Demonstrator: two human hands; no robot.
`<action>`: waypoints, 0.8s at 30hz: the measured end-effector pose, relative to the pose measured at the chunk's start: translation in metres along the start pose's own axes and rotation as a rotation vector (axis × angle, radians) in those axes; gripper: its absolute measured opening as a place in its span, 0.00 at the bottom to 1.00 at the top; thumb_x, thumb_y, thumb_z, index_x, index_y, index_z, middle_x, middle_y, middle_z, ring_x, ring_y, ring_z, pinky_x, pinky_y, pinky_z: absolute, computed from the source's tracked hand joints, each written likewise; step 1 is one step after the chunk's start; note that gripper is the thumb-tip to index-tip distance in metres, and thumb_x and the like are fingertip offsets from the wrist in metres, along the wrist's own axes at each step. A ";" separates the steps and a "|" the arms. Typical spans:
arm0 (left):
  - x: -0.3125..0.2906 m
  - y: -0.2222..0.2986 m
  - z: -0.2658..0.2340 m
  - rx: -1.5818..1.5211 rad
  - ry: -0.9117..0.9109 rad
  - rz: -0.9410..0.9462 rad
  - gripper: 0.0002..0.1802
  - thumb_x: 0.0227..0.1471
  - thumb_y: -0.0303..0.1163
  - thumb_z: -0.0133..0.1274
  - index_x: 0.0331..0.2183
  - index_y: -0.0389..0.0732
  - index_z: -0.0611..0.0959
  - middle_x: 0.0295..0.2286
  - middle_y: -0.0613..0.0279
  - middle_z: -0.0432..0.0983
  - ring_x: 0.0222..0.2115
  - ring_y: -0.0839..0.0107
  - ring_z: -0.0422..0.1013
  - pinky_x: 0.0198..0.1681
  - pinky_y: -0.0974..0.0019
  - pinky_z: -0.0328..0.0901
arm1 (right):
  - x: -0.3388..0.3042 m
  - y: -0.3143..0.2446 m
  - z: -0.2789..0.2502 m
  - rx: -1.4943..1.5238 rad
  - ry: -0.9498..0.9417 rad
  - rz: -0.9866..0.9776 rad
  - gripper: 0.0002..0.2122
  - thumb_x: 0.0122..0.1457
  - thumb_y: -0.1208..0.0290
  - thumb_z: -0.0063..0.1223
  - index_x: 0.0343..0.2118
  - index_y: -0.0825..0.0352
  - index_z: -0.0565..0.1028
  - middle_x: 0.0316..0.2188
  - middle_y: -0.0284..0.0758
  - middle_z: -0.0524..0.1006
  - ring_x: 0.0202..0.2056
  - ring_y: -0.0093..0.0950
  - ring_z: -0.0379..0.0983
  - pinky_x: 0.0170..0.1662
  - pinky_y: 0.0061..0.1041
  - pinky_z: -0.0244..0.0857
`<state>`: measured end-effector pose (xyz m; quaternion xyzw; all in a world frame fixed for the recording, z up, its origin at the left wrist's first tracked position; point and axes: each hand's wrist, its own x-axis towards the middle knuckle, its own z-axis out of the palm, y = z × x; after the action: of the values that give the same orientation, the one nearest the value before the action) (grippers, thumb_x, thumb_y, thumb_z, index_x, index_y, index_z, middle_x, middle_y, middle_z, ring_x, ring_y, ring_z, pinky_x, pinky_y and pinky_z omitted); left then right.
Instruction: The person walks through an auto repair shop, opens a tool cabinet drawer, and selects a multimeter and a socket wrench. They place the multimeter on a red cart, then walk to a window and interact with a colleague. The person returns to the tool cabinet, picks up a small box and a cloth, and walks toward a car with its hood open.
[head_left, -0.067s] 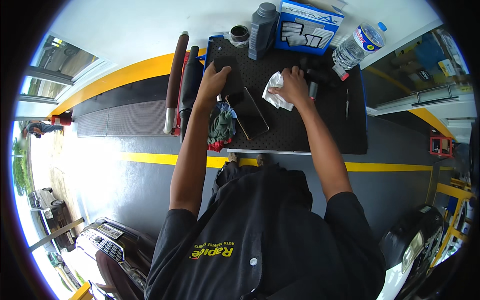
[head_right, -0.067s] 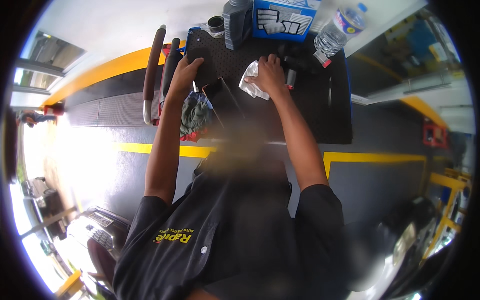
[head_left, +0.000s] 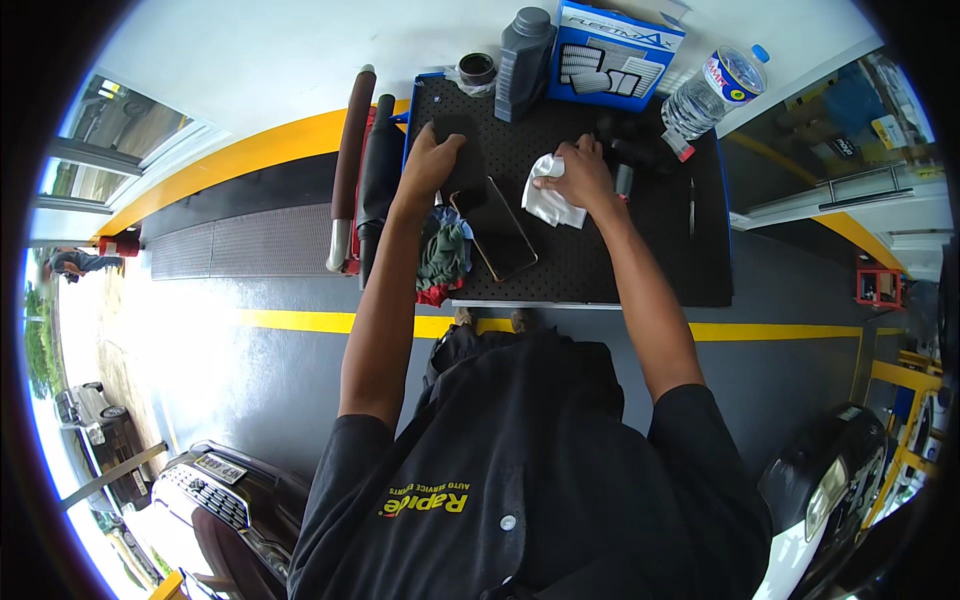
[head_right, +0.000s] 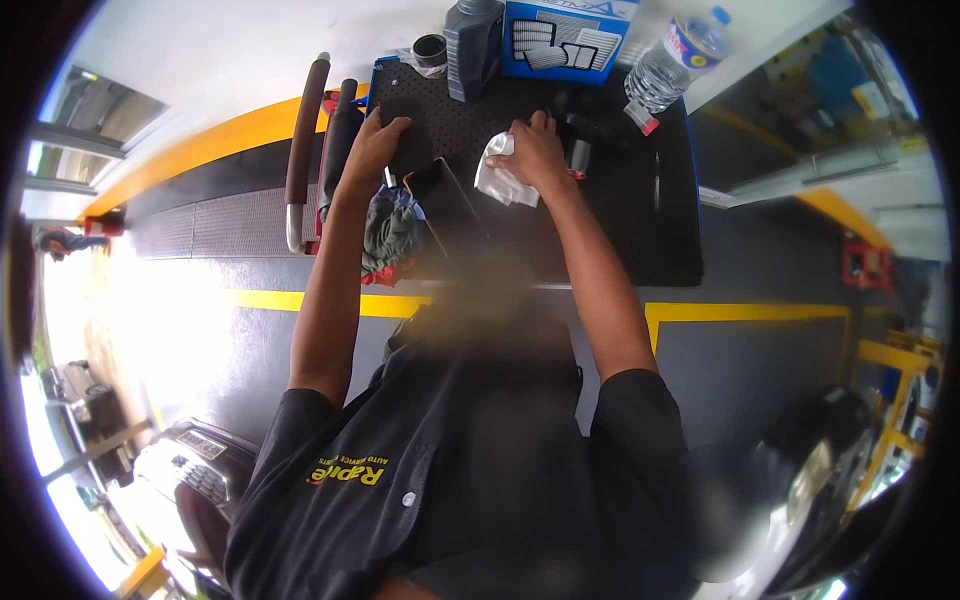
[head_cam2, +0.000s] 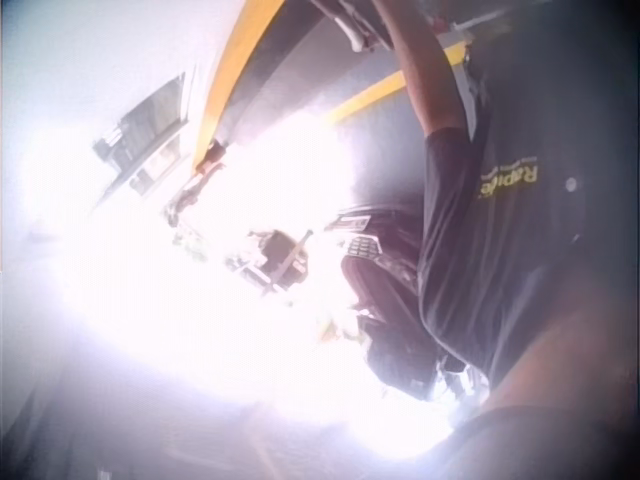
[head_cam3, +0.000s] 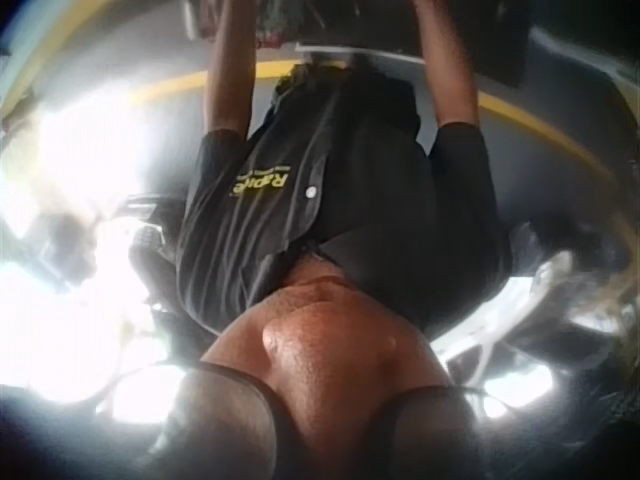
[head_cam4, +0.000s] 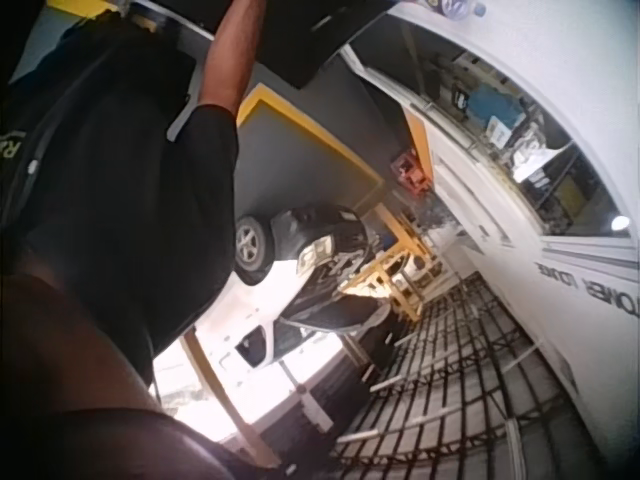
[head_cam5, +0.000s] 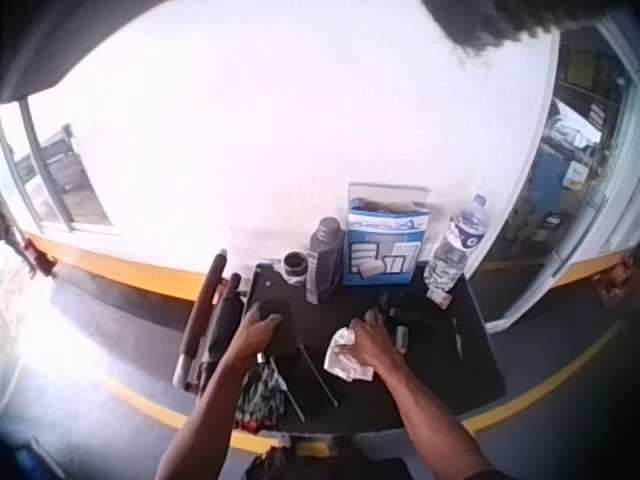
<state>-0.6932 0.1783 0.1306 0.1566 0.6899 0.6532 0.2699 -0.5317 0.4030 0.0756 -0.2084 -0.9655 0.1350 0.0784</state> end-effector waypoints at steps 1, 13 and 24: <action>0.009 -0.007 0.003 0.050 -0.028 -0.022 0.25 0.64 0.31 0.56 0.58 0.29 0.76 0.45 0.51 0.83 0.41 0.67 0.81 0.44 0.64 0.75 | -0.002 -0.004 -0.004 0.041 -0.043 -0.016 0.26 0.49 0.51 0.78 0.44 0.66 0.83 0.48 0.48 0.73 0.52 0.49 0.71 0.57 0.43 0.69; 0.003 -0.034 0.064 -0.861 -0.644 -0.232 0.32 0.74 0.46 0.47 0.71 0.43 0.64 0.58 0.52 0.74 0.55 0.62 0.75 0.56 0.60 0.73 | 0.008 -0.066 -0.067 0.337 0.064 -0.068 0.16 0.57 0.63 0.73 0.42 0.66 0.79 0.43 0.40 0.74 0.49 0.44 0.73 0.53 0.41 0.68; -0.046 -0.055 0.062 -0.944 -0.488 -0.365 0.35 0.72 0.65 0.34 0.64 0.51 0.70 0.56 0.56 0.76 0.58 0.60 0.75 0.58 0.48 0.74 | -0.032 -0.113 -0.059 0.243 0.228 -0.185 0.12 0.67 0.76 0.58 0.52 0.72 0.78 0.49 0.44 0.72 0.52 0.45 0.72 0.54 0.41 0.70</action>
<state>-0.6131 0.1977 0.0837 0.0435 0.2564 0.7785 0.5712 -0.5336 0.3038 0.1623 -0.1218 -0.9419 0.2184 0.2241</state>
